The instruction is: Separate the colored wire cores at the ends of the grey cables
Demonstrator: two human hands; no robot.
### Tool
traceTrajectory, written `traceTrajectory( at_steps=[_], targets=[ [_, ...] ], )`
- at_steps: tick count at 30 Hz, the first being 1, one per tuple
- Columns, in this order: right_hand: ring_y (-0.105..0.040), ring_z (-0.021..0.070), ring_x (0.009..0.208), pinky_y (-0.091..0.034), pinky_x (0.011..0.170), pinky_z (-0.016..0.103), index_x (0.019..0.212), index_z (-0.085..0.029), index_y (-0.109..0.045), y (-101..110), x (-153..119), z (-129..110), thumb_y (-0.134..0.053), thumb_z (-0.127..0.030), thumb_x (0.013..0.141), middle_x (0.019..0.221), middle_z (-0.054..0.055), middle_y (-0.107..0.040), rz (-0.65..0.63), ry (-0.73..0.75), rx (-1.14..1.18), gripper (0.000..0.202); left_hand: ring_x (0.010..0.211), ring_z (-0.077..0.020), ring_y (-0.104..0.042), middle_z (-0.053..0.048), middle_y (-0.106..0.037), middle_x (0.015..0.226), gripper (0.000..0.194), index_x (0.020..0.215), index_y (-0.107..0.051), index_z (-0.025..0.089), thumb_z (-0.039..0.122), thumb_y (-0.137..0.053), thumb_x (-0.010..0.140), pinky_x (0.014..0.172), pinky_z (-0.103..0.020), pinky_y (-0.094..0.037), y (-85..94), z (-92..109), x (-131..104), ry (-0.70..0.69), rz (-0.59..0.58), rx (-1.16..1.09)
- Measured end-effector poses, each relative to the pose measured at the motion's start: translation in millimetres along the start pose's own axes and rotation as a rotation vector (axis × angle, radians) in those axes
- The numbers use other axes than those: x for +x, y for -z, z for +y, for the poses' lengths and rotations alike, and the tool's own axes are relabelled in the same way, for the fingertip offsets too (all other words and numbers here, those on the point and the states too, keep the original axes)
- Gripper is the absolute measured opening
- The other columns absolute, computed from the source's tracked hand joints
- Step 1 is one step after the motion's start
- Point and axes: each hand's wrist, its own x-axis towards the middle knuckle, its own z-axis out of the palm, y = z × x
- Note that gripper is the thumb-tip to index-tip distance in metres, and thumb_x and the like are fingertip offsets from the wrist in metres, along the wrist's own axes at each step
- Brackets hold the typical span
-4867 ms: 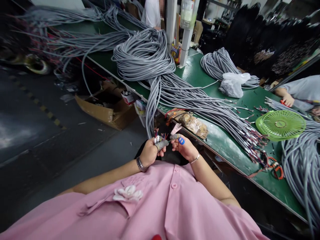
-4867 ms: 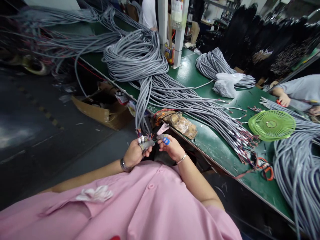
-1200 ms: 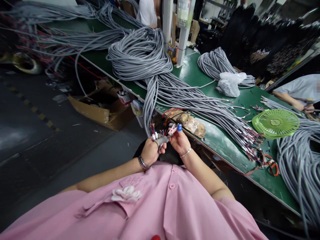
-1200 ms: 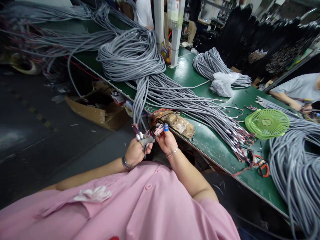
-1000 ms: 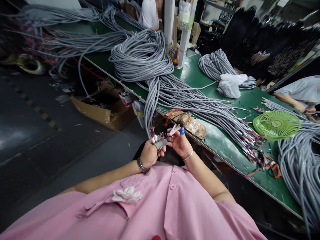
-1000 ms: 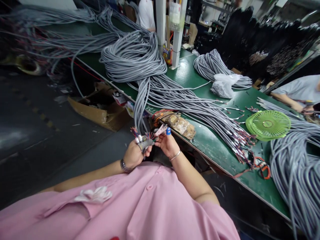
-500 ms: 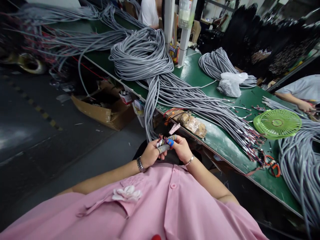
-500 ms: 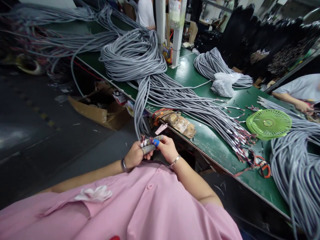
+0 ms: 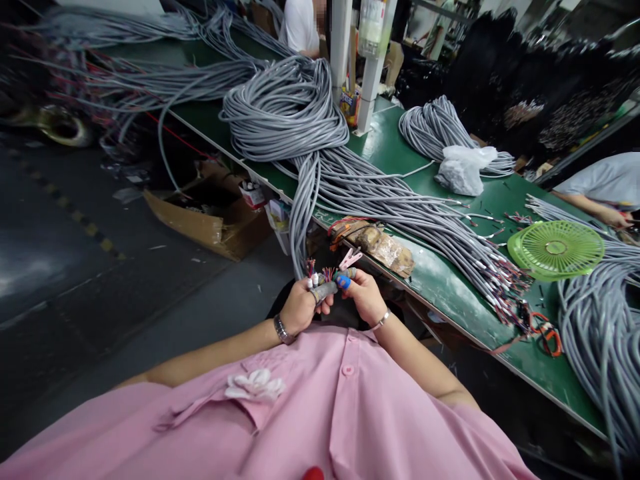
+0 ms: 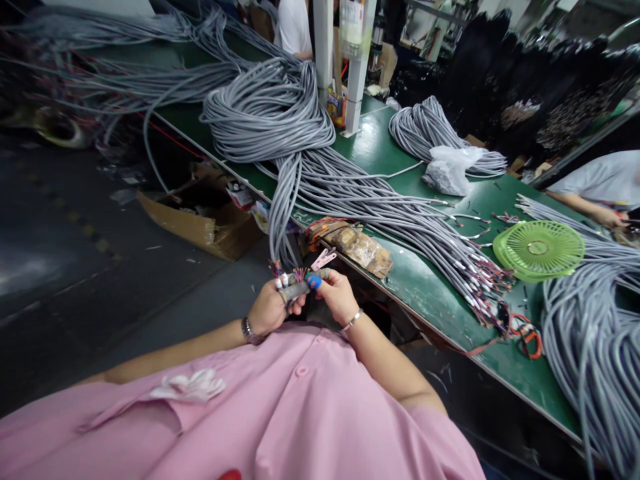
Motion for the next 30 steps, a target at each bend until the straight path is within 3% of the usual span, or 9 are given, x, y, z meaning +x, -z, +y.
traceTrajectory(
  at_steps=[9,14,17,20,24,30],
  targets=[
    [-0.048,0.0092,0.056,-0.039,0.052,0.022,0.075,-0.017,-0.066,-4,0,0,-0.075,-0.033,0.068,0.068,-0.001,-0.061,0.011,0.005,-0.001,0.020,0.037,-0.0104,-0.053,-0.002,-0.062,0.052,0.020,0.065,-0.061,0.014,0.032,-0.065,0.073,0.036,-0.021,-0.031,-1.5,2,-2,0.010,-0.008,0.017],
    [-0.046,0.0090,0.055,-0.038,0.051,0.022,0.073,-0.017,-0.065,-9,-4,2,-0.074,-0.034,0.069,0.064,-0.002,-0.058,0.057,0.007,0.037,0.020,0.037,-0.0096,-0.052,-0.001,-0.062,0.052,0.019,0.063,-0.060,0.015,0.032,-0.067,0.070,0.036,-0.020,-0.031,-3.7,4,-3,0.005,0.086,-0.037],
    [-0.046,0.0086,0.055,-0.040,0.053,0.022,0.077,-0.017,-0.065,-4,-4,5,-0.075,-0.034,0.069,0.066,-0.002,-0.058,0.005,-0.023,0.103,0.021,0.036,-0.0089,-0.050,0.000,-0.060,0.050,0.018,0.064,-0.060,0.015,0.030,-0.067,0.070,0.035,-0.020,-0.031,-3.2,7,-3,0.001,0.093,-0.073],
    [-0.048,0.0091,0.057,-0.044,0.057,0.023,0.083,-0.017,-0.066,7,1,7,-0.072,-0.043,0.073,0.071,0.000,-0.059,-0.051,-0.085,0.246,0.029,0.034,-0.0082,-0.046,0.002,-0.057,0.048,0.018,0.068,-0.062,0.015,0.031,-0.067,0.071,0.033,-0.020,-0.029,-1.5,12,-2,0.009,0.079,-0.126],
    [-0.049,0.0092,0.058,-0.046,0.056,0.023,0.089,-0.017,-0.065,18,16,4,-0.057,-0.063,0.079,0.078,0.002,-0.061,-0.005,-0.166,0.380,0.048,0.032,-0.0075,-0.043,0.002,-0.055,0.046,0.019,0.069,-0.062,0.014,0.032,-0.068,0.071,0.031,-0.019,-0.027,-2.5,21,1,0.034,0.036,-0.177],
    [-0.051,0.0094,0.060,-0.046,0.056,0.021,0.096,-0.017,-0.067,11,33,0,-0.059,-0.062,0.078,0.077,0.002,-0.062,-0.060,-0.155,0.392,0.049,0.031,-0.0072,-0.044,0.002,-0.055,0.045,0.020,0.065,-0.061,0.014,0.032,-0.069,0.068,0.031,-0.019,-0.027,-11.4,25,7,0.064,0.010,-0.141]
  ],
)
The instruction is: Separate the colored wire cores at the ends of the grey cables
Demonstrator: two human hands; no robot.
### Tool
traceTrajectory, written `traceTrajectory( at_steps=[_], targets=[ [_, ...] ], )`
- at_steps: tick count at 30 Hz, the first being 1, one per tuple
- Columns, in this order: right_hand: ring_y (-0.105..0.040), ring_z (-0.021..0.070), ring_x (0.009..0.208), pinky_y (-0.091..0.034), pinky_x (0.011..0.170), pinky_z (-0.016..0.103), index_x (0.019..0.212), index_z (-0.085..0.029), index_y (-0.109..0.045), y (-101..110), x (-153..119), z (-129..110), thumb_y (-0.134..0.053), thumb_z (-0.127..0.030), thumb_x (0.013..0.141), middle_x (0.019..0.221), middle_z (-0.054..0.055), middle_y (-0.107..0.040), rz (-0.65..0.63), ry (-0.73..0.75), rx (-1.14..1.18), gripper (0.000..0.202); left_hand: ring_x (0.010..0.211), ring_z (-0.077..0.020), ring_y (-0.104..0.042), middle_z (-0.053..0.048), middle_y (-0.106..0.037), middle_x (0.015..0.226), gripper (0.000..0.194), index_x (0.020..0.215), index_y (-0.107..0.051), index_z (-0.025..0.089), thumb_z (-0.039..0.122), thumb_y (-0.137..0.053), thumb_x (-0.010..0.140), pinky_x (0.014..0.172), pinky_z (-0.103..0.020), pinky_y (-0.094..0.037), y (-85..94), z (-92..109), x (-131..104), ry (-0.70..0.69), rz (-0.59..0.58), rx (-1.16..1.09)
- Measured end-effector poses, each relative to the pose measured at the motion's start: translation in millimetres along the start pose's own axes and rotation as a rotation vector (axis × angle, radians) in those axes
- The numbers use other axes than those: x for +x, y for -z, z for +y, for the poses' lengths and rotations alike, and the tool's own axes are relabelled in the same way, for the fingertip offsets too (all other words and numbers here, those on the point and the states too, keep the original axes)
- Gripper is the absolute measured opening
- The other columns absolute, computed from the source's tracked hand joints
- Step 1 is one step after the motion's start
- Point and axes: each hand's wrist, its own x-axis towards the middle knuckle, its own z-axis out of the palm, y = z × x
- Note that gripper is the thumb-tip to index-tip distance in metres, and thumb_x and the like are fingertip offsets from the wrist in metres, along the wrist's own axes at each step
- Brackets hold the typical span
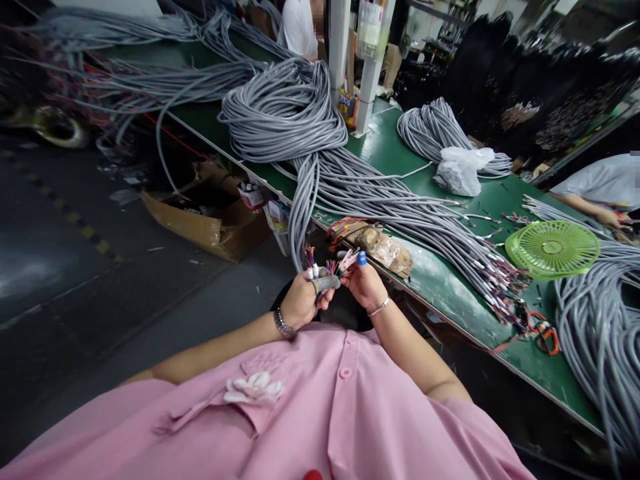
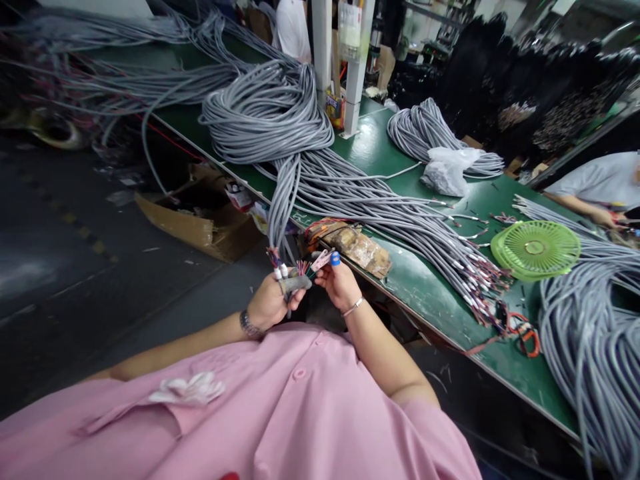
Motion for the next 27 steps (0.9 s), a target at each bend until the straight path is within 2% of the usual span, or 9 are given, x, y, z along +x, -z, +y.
traceTrajectory(
  at_steps=[9,12,17,21,27],
  targets=[
    [-0.044,0.0082,0.056,-0.042,0.056,0.020,0.088,-0.016,-0.068,-14,1,-1,-0.065,-0.049,0.080,0.068,-0.001,-0.058,0.100,0.097,0.092,0.034,0.032,-0.0074,-0.044,0.001,-0.056,0.047,0.017,0.064,-0.060,0.014,0.029,-0.068,0.069,0.031,-0.019,-0.026,2.6,-15,9,0.022,-0.001,0.014],
    [-0.044,0.0082,0.056,-0.042,0.055,0.019,0.089,-0.017,-0.067,-15,0,0,-0.064,-0.053,0.080,0.068,-0.001,-0.057,0.079,0.084,0.102,0.037,0.032,-0.0072,-0.044,0.001,-0.056,0.046,0.018,0.064,-0.060,0.014,0.029,-0.068,0.070,0.031,-0.018,-0.027,4.0,-16,9,0.020,-0.004,0.020],
    [-0.052,0.0110,0.060,-0.045,0.056,0.023,0.085,-0.018,-0.064,-9,-2,1,-0.053,-0.065,0.081,0.072,0.001,-0.061,0.082,-0.037,0.140,0.049,0.032,-0.0074,-0.044,0.002,-0.055,0.046,0.021,0.063,-0.058,0.015,0.031,-0.068,0.071,0.031,-0.018,-0.027,5.3,-12,0,-0.005,0.011,0.008],
    [-0.054,0.0114,0.061,-0.047,0.057,0.023,0.087,-0.018,-0.065,-6,-5,-3,-0.047,-0.069,0.082,0.077,0.003,-0.063,0.029,-0.072,0.159,0.054,0.032,-0.0071,-0.044,0.002,-0.056,0.047,0.018,0.067,-0.061,0.014,0.030,-0.068,0.072,0.032,-0.019,-0.027,7.4,-9,-8,-0.013,0.009,0.004],
    [-0.053,0.0092,0.063,-0.048,0.057,0.020,0.086,-0.016,-0.066,-9,-6,-4,-0.067,-0.049,0.079,0.079,0.002,-0.064,0.038,0.028,0.065,0.034,0.034,-0.0073,-0.044,0.002,-0.055,0.047,0.018,0.068,-0.062,0.014,0.030,-0.069,0.070,0.033,-0.019,-0.028,4.6,-5,-10,-0.048,0.051,-0.065]
  ],
)
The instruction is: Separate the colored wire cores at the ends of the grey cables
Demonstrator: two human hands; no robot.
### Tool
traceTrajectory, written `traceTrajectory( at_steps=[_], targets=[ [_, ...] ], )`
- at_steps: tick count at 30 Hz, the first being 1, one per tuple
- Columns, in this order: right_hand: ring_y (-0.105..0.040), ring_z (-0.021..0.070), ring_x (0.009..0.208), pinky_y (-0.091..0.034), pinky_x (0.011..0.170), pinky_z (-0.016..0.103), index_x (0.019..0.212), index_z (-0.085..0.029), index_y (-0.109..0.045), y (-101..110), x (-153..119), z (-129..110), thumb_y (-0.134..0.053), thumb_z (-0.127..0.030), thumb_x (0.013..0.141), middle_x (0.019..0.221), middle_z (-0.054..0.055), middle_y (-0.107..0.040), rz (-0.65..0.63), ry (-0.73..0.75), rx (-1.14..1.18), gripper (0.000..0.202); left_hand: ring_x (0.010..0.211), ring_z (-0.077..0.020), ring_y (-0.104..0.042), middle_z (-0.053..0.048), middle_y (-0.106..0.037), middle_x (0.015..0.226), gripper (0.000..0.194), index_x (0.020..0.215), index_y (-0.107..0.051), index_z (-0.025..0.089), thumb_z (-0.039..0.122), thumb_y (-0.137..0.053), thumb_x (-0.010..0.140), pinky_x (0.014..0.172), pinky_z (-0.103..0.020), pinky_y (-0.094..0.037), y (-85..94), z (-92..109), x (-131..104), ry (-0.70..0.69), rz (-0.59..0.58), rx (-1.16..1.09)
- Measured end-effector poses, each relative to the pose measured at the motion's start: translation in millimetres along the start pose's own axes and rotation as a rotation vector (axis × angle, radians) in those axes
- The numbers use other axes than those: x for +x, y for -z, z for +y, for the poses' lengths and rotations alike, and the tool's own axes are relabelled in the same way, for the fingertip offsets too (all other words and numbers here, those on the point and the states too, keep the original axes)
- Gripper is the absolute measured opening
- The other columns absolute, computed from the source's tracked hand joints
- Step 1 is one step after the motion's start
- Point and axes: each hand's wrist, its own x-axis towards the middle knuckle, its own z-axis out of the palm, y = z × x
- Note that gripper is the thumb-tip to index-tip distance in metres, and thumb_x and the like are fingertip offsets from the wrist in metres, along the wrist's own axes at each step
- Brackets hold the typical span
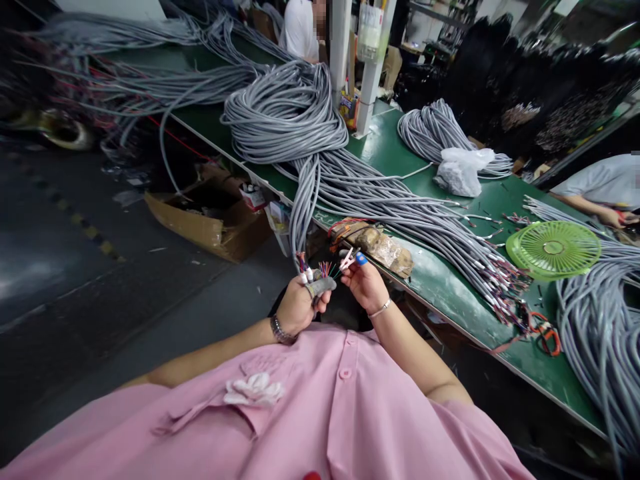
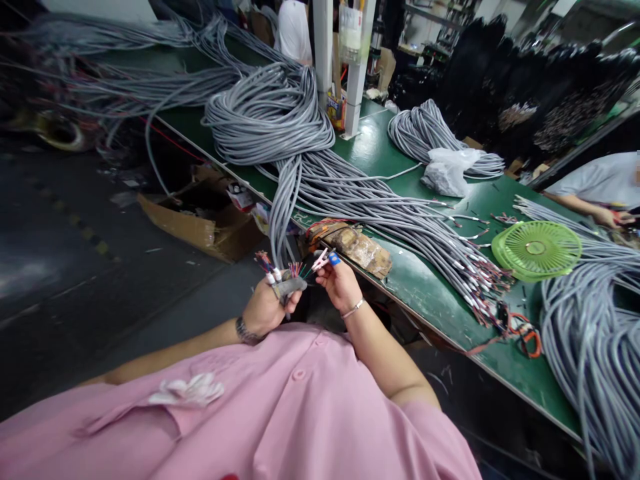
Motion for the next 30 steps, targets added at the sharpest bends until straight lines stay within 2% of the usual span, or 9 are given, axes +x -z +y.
traceTrajectory(
  at_steps=[4,8,11,17,25,27,30],
  targets=[
    [-0.053,0.0091,0.062,-0.047,0.055,0.020,0.088,-0.015,-0.067,3,3,4,-0.062,-0.057,0.079,0.082,0.004,-0.065,-0.011,0.049,-0.037,0.043,0.034,-0.0071,-0.045,0.002,-0.055,0.048,0.018,0.067,-0.062,0.014,0.030,-0.069,0.070,0.033,-0.019,-0.028,-3.5,-1,6,-0.015,0.010,-0.015],
    [-0.053,0.0094,0.061,-0.047,0.055,0.021,0.085,-0.016,-0.067,6,8,6,-0.058,-0.063,0.078,0.082,0.004,-0.066,-0.031,-0.002,-0.031,0.049,0.033,-0.0071,-0.045,0.002,-0.056,0.047,0.017,0.065,-0.061,0.014,0.028,-0.069,0.070,0.032,-0.020,-0.028,-5.0,-4,10,-0.016,0.003,-0.012],
    [-0.052,0.0085,0.060,-0.047,0.056,0.021,0.086,-0.017,-0.066,6,13,6,-0.060,-0.059,0.080,0.083,0.003,-0.066,-0.012,-0.054,0.041,0.043,0.033,-0.0073,-0.045,0.002,-0.056,0.048,0.017,0.066,-0.062,0.013,0.028,-0.069,0.070,0.032,-0.019,-0.028,-4.9,-7,13,0.002,0.021,-0.017],
    [-0.053,0.0084,0.060,-0.046,0.057,0.020,0.087,-0.017,-0.066,4,17,10,-0.063,-0.052,0.082,0.078,0.001,-0.066,0.060,-0.017,0.105,0.035,0.033,-0.0077,-0.045,0.002,-0.057,0.047,0.017,0.068,-0.063,0.013,0.029,-0.070,0.070,0.031,-0.019,-0.028,-3.8,-11,15,0.044,0.038,0.014],
    [-0.057,0.0115,0.066,-0.047,0.058,0.023,0.091,-0.018,-0.066,8,9,7,-0.039,-0.071,0.084,0.086,0.005,-0.067,-0.047,-0.088,0.126,0.060,0.033,-0.0077,-0.045,0.002,-0.056,0.047,0.016,0.067,-0.061,0.014,0.028,-0.068,0.072,0.032,-0.020,-0.029,-2.9,-5,5,-0.007,0.007,-0.004],
    [-0.057,0.0114,0.066,-0.048,0.059,0.023,0.093,-0.018,-0.066,7,7,4,-0.041,-0.067,0.086,0.088,0.005,-0.067,-0.068,-0.095,0.109,0.056,0.033,-0.0078,-0.045,0.003,-0.056,0.048,0.016,0.067,-0.061,0.015,0.028,-0.068,0.072,0.032,-0.020,-0.029,-2.4,-4,2,-0.021,0.012,-0.028],
    [-0.056,0.0103,0.066,-0.047,0.058,0.021,0.095,-0.018,-0.066,3,4,1,-0.054,-0.054,0.086,0.085,0.003,-0.067,-0.036,-0.060,0.071,0.039,0.035,-0.0079,-0.046,0.003,-0.056,0.049,0.015,0.069,-0.062,0.015,0.027,-0.069,0.072,0.033,-0.020,-0.030,-2.4,-4,1,-0.039,0.044,-0.055]
  ],
)
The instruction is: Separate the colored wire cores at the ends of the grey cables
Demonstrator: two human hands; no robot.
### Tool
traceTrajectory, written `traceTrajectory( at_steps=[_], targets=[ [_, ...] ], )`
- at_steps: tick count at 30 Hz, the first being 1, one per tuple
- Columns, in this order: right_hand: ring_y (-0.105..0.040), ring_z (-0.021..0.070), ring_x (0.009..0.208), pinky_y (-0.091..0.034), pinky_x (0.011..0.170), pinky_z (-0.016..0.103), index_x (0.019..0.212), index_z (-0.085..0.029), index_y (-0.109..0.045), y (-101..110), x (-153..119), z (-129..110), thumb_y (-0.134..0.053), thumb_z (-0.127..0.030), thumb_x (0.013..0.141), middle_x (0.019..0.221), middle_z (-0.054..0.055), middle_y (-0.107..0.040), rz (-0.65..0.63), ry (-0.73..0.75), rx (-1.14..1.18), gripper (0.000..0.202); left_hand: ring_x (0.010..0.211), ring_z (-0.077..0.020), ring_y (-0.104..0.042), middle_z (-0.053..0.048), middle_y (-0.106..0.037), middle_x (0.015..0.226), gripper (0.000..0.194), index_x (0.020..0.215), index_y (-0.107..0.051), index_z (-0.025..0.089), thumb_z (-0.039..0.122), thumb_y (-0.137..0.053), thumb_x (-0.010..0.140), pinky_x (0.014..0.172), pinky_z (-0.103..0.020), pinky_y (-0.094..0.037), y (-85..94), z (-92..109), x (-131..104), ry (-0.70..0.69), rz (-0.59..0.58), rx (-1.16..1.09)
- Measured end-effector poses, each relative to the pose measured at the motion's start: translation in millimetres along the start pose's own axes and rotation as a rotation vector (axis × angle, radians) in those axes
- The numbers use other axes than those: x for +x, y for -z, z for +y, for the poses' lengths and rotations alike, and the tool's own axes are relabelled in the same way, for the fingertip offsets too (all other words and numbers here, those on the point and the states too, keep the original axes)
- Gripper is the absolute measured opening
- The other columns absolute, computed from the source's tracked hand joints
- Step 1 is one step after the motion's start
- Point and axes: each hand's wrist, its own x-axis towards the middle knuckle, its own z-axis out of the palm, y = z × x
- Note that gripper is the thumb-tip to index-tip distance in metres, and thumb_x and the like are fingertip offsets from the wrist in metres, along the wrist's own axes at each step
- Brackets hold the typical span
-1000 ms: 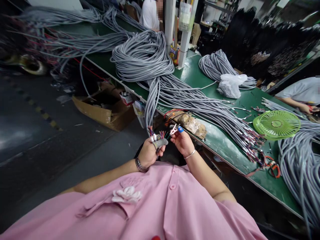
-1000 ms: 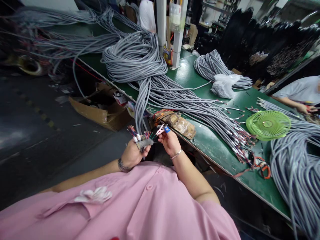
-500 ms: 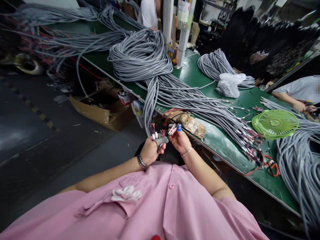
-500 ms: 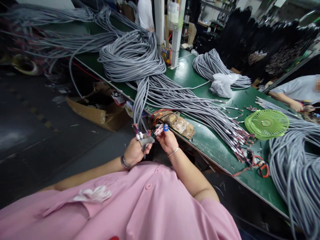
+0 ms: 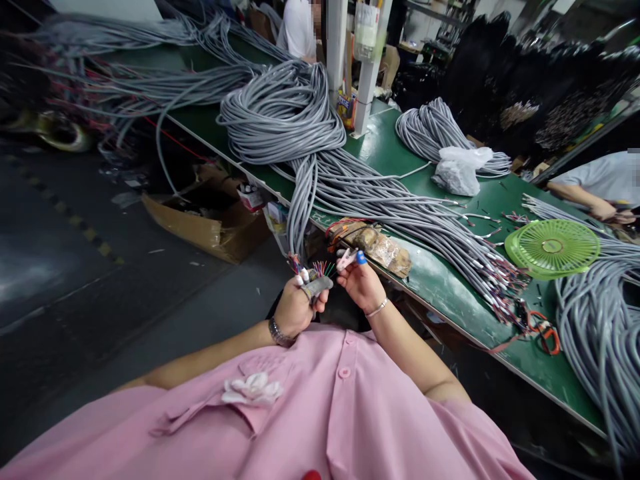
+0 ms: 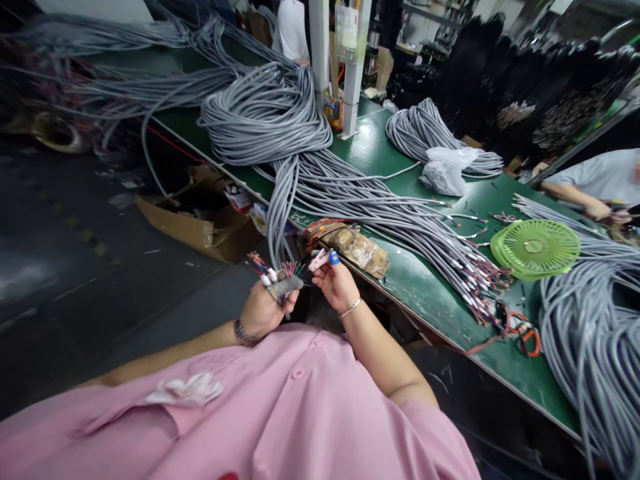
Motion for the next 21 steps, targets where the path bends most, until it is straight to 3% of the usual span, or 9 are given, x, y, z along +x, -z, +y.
traceTrajectory(
  at_steps=[8,21],
  targets=[
    [-0.052,0.0082,0.062,-0.046,0.055,0.019,0.090,-0.018,-0.066,-4,-3,3,-0.065,-0.048,0.081,0.085,0.002,-0.065,0.035,0.090,-0.032,0.031,0.037,-0.0071,-0.048,0.002,-0.058,0.053,0.016,0.072,-0.063,0.014,0.028,-0.069,0.072,0.034,-0.019,-0.031,-5.3,-6,7,-0.038,0.029,0.022],
    [-0.061,0.0115,0.075,-0.048,0.063,0.022,0.093,-0.020,-0.066,-1,0,5,-0.066,-0.039,0.081,0.093,0.002,-0.069,0.047,0.094,0.029,0.022,0.036,-0.0074,-0.049,0.002,-0.059,0.052,0.021,0.070,-0.059,0.015,0.033,-0.070,0.069,0.034,-0.019,-0.030,-3.3,-14,9,0.005,0.063,0.090]
  ],
)
